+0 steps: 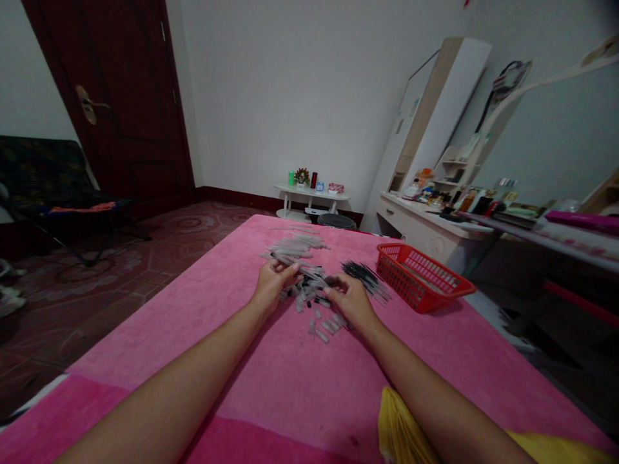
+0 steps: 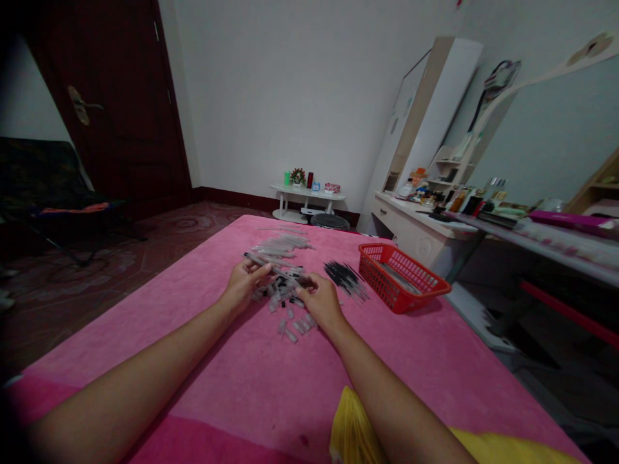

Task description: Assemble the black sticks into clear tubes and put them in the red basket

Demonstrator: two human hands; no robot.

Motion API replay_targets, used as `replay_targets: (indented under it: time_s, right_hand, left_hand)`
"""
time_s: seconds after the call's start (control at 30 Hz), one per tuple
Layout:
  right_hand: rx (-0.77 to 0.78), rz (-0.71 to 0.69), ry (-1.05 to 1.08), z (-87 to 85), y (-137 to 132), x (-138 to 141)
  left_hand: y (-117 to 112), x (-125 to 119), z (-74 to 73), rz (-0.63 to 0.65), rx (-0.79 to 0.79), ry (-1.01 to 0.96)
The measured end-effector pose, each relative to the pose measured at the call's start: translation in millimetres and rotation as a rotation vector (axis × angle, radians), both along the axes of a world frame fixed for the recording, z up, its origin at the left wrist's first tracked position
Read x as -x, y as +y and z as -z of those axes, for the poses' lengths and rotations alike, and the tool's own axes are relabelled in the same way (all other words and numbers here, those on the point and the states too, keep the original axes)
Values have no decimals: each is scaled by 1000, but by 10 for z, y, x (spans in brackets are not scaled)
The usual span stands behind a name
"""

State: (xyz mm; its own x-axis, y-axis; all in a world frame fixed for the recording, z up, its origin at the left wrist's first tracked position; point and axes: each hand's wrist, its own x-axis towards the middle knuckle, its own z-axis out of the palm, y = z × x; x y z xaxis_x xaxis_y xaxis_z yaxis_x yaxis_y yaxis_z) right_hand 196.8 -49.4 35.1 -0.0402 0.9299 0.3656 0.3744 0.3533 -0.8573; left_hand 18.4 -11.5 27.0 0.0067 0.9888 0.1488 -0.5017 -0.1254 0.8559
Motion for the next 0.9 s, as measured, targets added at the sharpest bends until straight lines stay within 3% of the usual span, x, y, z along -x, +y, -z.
replay_targets:
  time_s: [0.47,0.9]
  right_hand:
    - [-39,44,-63,5,0,-16]
    - [-170,98,-182,28,1,-46]
  left_hand:
    - [8,18,23,14,20,0]
    - [-11,10,53,233,101,-22]
